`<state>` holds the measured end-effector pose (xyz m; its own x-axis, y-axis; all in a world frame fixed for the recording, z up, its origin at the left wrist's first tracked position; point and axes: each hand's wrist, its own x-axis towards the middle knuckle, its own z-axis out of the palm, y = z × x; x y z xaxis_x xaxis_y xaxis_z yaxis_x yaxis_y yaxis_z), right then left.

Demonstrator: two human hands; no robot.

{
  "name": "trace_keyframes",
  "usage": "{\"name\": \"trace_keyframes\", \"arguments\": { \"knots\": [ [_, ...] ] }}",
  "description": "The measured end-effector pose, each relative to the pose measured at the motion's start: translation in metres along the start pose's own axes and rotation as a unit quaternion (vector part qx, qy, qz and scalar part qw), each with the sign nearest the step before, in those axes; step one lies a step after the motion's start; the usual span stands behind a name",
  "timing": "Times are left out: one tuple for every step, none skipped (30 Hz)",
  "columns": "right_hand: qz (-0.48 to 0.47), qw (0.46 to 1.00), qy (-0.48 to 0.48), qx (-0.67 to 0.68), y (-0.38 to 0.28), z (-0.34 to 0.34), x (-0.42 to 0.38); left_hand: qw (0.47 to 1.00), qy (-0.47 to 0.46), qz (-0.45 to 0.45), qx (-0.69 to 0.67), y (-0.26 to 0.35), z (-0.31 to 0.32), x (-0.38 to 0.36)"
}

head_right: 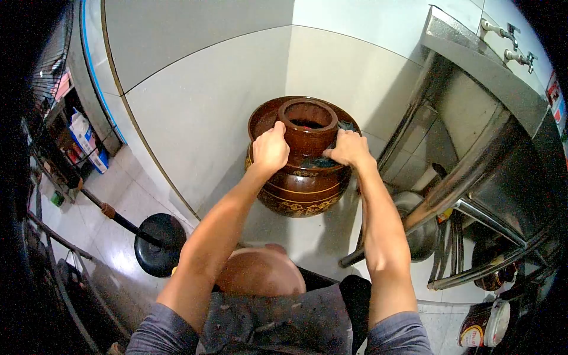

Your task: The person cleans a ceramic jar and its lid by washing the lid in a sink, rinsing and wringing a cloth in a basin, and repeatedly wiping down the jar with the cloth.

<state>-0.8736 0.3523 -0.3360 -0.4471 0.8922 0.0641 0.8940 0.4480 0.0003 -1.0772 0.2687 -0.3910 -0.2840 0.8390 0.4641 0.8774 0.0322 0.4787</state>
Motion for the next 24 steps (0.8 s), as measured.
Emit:
{"name": "trace_keyframes", "arguments": {
  "knots": [
    [0.001, 1.0, -0.002, -0.007, 0.002, 0.001, 0.003, 0.999, 0.045, 0.018, -0.017, -0.003, 0.004, -0.001],
    [0.0, 1.0, -0.003, -0.007, -0.001, 0.002, 0.003, 0.995, 0.09, 0.036, -0.033, -0.005, 0.008, 0.0],
    [0.009, 1.0, 0.0, -0.018, -0.006, 0.001, 0.001, 0.994, 0.091, 0.029, -0.048, -0.004, 0.006, -0.001],
    [0.017, 0.999, 0.004, -0.03, -0.011, 0.0, 0.0, 0.994, 0.091, 0.026, -0.049, -0.003, 0.007, -0.002],
    [0.028, 0.999, 0.029, -0.027, -0.018, 0.003, -0.004, 0.993, 0.101, 0.029, -0.062, -0.003, 0.006, -0.002],
    [0.041, 0.998, 0.046, -0.031, -0.031, 0.0, -0.014, 0.991, 0.11, 0.033, -0.075, -0.003, 0.006, -0.002],
    [0.048, 0.998, 0.036, -0.033, -0.043, -0.004, -0.021, 0.994, 0.085, 0.026, -0.068, -0.003, 0.003, -0.002],
    [0.054, 0.998, 0.026, -0.034, -0.052, -0.008, -0.026, 0.994, 0.085, 0.024, -0.068, -0.002, 0.001, -0.002],
    [0.052, 0.998, 0.025, -0.036, -0.056, -0.011, -0.028, 0.993, 0.087, 0.009, -0.086, -0.002, 0.001, -0.001],
    [0.056, 0.998, 0.004, 0.005, -0.058, -0.015, -0.029, 0.991, 0.088, -0.004, -0.103, -0.002, -0.001, -0.001],
    [0.06, 0.997, -0.015, 0.045, -0.059, -0.017, -0.028, 0.987, 0.108, -0.012, -0.116, -0.003, 0.001, 0.0],
    [0.039, 0.997, -0.015, 0.057, -0.054, -0.017, -0.028, 0.987, 0.111, -0.013, -0.115, -0.005, 0.002, 0.002],
    [0.013, 0.997, -0.037, 0.063, -0.049, -0.021, -0.031, 0.983, 0.109, -0.036, -0.14, -0.007, 0.0, 0.006],
    [-0.013, 0.996, -0.059, 0.068, -0.046, -0.024, -0.035, 0.979, 0.107, -0.06, -0.165, -0.009, -0.001, 0.007],
    [-0.01, 0.998, -0.045, 0.04, -0.044, -0.021, -0.036, 0.975, 0.12, -0.053, -0.18, -0.008, -0.005, 0.006],
    [-0.009, 0.998, -0.045, 0.04, -0.039, -0.021, -0.035, 0.975, 0.121, -0.053, -0.181, -0.008, -0.009, 0.007],
    [-0.009, 0.996, -0.025, 0.085, -0.033, -0.02, -0.036, 0.989, 0.047, -0.04, -0.136, -0.007, -0.013, 0.01],
    [-0.009, 0.991, -0.004, 0.131, -0.028, -0.019, -0.036, 0.995, -0.025, -0.027, -0.089, -0.006, -0.015, 0.013],
    [-0.01, 0.991, -0.004, 0.132, -0.022, -0.015, -0.033, 0.997, -0.045, -0.006, -0.068, -0.005, -0.016, 0.011],
    [0.001, 0.991, -0.01, 0.131, -0.016, -0.007, -0.029, 0.997, -0.045, -0.007, -0.066, -0.005, -0.018, 0.011],
    [0.011, 0.991, -0.016, 0.13, -0.015, -0.005, -0.027, 0.995, -0.087, 0.013, -0.043, -0.005, -0.018, 0.012],
    [0.023, 0.991, -0.024, 0.129, -0.014, -0.001, -0.026, 0.991, -0.13, 0.032, -0.021, -0.005, -0.017, 0.013],
    [0.052, 0.996, 0.009, 0.073, -0.019, 0.011, -0.028, 0.989, -0.141, 0.028, -0.017, -0.005, -0.017, 0.016],
    [0.063, 0.996, 0.016, 0.057, -0.029, 0.013, -0.031, 0.989, -0.142, 0.025, -0.018, -0.005, -0.016, 0.018]
  ]
}}
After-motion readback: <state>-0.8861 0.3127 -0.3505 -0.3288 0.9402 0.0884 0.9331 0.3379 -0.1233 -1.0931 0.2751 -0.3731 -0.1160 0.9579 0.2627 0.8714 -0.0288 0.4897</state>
